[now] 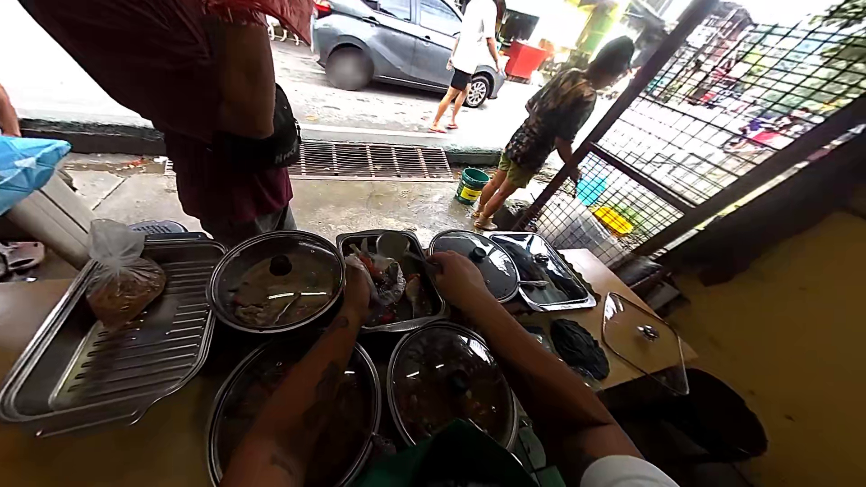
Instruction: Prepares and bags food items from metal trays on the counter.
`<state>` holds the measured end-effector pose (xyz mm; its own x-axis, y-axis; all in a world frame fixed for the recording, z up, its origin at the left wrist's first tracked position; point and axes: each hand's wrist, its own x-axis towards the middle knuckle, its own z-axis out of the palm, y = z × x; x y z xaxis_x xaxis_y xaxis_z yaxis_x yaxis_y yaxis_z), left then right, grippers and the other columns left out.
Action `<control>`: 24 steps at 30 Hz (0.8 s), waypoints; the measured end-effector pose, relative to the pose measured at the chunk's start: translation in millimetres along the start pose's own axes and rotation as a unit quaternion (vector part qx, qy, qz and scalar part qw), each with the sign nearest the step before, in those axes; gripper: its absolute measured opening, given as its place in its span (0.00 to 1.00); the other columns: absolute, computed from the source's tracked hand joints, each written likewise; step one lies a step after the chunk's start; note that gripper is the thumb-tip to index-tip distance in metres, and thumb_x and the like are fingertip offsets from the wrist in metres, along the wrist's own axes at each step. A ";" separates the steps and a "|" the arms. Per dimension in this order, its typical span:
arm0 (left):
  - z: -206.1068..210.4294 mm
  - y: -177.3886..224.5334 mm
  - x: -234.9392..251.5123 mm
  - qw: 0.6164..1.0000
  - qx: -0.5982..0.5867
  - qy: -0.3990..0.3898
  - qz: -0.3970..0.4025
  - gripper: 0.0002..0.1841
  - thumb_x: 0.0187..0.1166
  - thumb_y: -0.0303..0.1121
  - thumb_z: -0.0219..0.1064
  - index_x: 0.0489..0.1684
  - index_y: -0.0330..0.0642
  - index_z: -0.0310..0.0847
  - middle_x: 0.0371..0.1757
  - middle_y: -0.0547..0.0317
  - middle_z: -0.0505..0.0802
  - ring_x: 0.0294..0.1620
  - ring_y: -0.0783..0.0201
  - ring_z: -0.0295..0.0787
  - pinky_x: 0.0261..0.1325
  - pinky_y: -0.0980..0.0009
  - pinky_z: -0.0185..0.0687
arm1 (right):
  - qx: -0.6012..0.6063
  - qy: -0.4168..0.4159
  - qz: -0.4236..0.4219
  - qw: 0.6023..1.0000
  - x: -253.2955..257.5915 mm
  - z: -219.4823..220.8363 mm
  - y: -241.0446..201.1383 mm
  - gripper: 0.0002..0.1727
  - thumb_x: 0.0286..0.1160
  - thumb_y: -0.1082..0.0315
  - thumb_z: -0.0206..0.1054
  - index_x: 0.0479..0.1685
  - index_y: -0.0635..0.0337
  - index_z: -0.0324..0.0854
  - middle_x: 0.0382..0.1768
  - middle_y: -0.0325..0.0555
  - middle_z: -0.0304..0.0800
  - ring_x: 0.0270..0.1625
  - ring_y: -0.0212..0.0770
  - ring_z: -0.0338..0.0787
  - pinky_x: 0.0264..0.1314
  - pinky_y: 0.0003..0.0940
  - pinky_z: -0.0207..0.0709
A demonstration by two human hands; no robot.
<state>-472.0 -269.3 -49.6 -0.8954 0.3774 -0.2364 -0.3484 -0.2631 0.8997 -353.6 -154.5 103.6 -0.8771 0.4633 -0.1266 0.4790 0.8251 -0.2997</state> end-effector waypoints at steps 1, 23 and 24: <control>0.6 -1.4 1.1 1.000 -0.003 0.001 -0.001 0.32 0.94 0.59 0.30 0.83 0.51 0.64 0.67 0.46 0.84 0.62 0.52 0.84 0.57 0.49 0.84 | -0.028 0.021 0.010 0.999 -3.4 2.2 -2.8 0.21 0.82 0.73 0.59 0.72 0.54 0.84 0.69 0.54 0.85 0.70 0.57 0.86 0.71 0.59 0.77; -50.3 25.0 -38.6 0.998 0.005 0.028 0.061 0.36 0.93 0.59 0.23 0.91 0.49 0.52 0.78 0.47 0.78 0.73 0.58 0.79 0.70 0.56 0.81 | 0.249 -0.105 0.153 0.950 111.4 137.1 12.0 0.19 0.85 0.68 0.57 0.68 0.67 0.82 0.71 0.63 0.82 0.75 0.57 0.81 0.77 0.57 0.72; -51.0 24.0 -37.9 0.997 0.005 0.030 0.066 0.36 0.93 0.59 0.23 0.91 0.48 0.52 0.78 0.47 0.77 0.73 0.58 0.79 0.70 0.56 0.81 | 0.272 -0.101 0.150 0.945 112.7 141.8 14.7 0.19 0.85 0.70 0.57 0.67 0.66 0.83 0.70 0.63 0.83 0.73 0.56 0.82 0.76 0.57 0.72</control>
<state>-460.6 -335.2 -37.7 -0.9481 0.2868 -0.1372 -0.2244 -0.2981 0.9278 -450.3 -136.0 -49.1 -0.7191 0.5340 -0.4447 0.6671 0.3513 -0.6569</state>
